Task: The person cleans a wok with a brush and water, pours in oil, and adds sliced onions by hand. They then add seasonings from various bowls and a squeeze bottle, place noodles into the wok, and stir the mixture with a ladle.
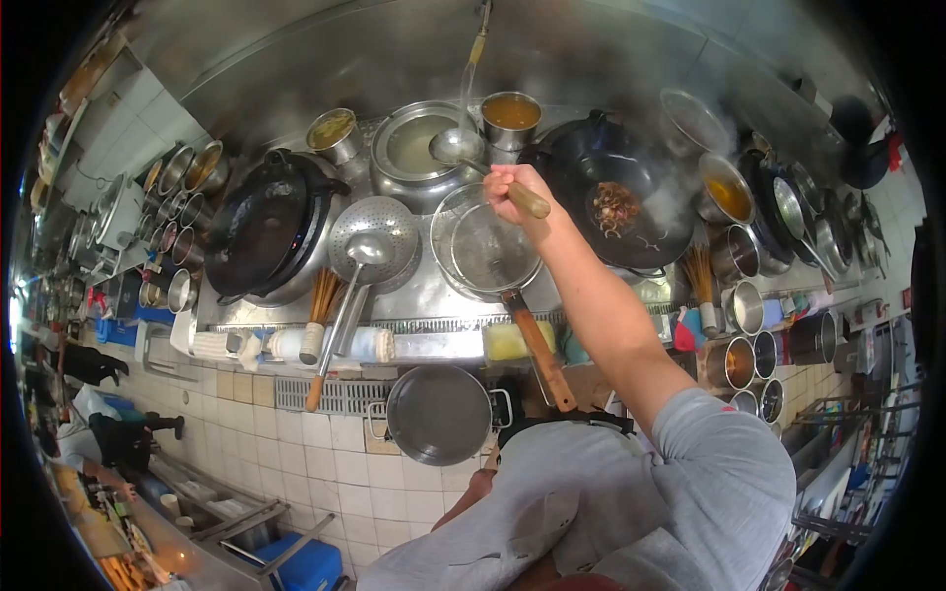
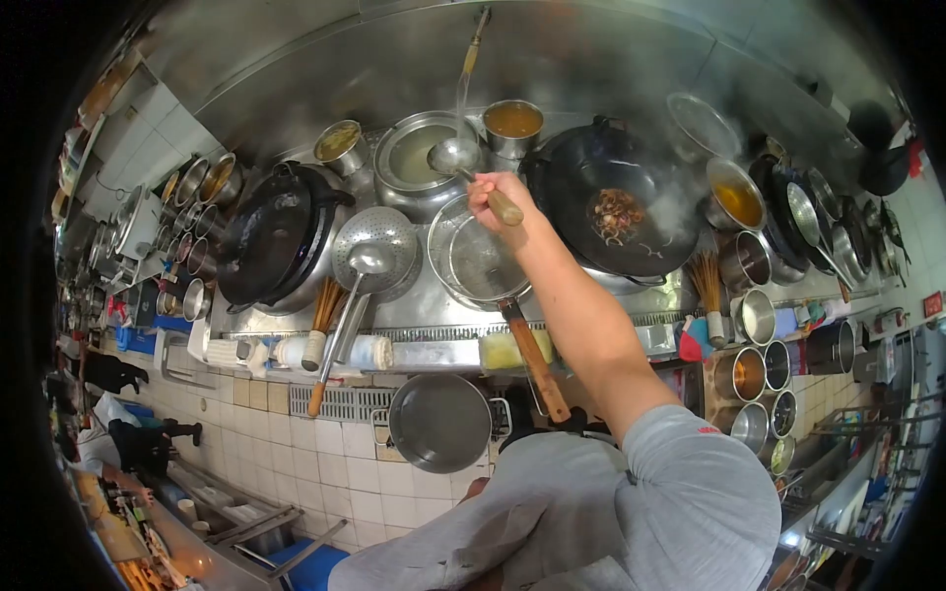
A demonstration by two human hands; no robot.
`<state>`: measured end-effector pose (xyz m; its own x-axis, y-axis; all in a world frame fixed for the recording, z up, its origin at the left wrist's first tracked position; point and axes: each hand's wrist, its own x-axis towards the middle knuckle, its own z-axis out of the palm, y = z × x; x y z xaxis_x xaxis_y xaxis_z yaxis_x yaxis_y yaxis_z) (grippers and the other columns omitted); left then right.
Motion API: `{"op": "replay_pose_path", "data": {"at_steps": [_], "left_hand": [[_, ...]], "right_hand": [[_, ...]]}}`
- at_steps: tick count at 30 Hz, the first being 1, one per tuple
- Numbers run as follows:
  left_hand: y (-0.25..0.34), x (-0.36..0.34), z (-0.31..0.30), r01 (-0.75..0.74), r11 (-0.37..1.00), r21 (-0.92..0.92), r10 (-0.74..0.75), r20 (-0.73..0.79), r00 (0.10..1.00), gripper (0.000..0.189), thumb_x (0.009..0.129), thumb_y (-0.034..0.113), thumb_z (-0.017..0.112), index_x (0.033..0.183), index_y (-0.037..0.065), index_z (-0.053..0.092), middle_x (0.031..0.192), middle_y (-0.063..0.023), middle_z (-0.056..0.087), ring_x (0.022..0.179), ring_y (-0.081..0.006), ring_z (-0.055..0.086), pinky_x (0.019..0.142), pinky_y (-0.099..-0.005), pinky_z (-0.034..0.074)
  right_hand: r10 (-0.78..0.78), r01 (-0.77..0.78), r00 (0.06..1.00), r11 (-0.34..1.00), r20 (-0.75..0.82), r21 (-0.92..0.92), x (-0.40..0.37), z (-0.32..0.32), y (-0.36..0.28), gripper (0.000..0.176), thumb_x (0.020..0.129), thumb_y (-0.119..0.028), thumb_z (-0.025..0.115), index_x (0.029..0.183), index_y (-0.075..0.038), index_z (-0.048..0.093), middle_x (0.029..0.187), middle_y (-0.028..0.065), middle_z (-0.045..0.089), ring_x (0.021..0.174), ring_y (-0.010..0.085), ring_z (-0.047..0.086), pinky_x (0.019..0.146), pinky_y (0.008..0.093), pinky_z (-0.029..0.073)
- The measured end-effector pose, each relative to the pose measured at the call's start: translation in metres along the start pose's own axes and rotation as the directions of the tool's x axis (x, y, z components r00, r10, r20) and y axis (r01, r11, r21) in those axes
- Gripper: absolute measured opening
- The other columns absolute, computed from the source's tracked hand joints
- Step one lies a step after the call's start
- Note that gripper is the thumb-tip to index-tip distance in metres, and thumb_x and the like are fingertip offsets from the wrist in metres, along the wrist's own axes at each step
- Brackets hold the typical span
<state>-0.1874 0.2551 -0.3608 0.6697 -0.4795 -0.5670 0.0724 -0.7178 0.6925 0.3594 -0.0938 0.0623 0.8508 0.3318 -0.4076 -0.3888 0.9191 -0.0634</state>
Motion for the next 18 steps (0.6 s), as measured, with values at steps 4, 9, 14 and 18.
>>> {"op": "replay_pose_path", "data": {"at_steps": [4, 9, 14, 18], "left_hand": [[-0.019, 0.018, 0.014, 0.002, 0.998, 0.066, -0.006, 0.055, 0.998, 0.026, 0.083, 0.004, 0.056, 0.103, 0.008, 0.072, 0.104, -0.018, 0.073, 0.099, -0.0365, 0.07, 0.088, -0.0464, 0.057], [-0.04, 0.04, 0.019, -0.41, 0.825, 0.39, 0.406, 0.096, 0.909, 0.024, 0.085, 0.006, 0.058, 0.105, 0.005, 0.07, 0.103, -0.0175, 0.072, 0.103, -0.0364, 0.069, 0.087, -0.0434, 0.056], [-0.028, 0.045, 0.029, 0.067, 0.93, -0.36, -0.086, -0.038, 0.996, 0.017, 0.078, 0.005, 0.062, 0.094, 0.003, 0.069, 0.098, -0.0174, 0.071, 0.097, -0.0371, 0.07, 0.084, -0.0454, 0.056], [-0.026, 0.034, 0.01, -0.338, 0.886, 0.318, 0.342, 0.045, 0.939, 0.025, 0.075, 0.004, 0.063, 0.099, 0.004, 0.069, 0.099, -0.0171, 0.072, 0.097, -0.0366, 0.07, 0.084, -0.046, 0.056]], "right_hand": [[0.009, -0.009, 1.0, 1.0, 0.01, 0.004, -0.003, -0.001, -0.004, 0.016, 0.102, -0.006, 0.048, 0.087, -0.006, 0.042, 0.068, 0.001, 0.048, 0.048, 0.0079, 0.045, 0.044, 0.0224, 0.042], [0.034, -0.034, 0.999, 0.999, 0.004, 0.011, -0.011, 0.003, -0.004, 0.017, 0.102, -0.006, 0.047, 0.085, -0.006, 0.042, 0.068, 0.001, 0.048, 0.049, 0.0082, 0.047, 0.045, 0.0228, 0.043], [0.043, -0.043, 0.999, 0.999, 0.016, 0.004, -0.013, 0.003, -0.005, 0.017, 0.102, -0.006, 0.047, 0.086, -0.006, 0.042, 0.068, 0.0005, 0.047, 0.048, 0.0084, 0.046, 0.045, 0.0228, 0.043], [0.044, -0.044, 0.998, 0.999, 0.033, -0.003, -0.011, -0.001, -0.006, 0.017, 0.102, -0.006, 0.048, 0.087, -0.005, 0.043, 0.067, 0.0002, 0.047, 0.048, 0.0086, 0.046, 0.045, 0.0228, 0.043]]}}
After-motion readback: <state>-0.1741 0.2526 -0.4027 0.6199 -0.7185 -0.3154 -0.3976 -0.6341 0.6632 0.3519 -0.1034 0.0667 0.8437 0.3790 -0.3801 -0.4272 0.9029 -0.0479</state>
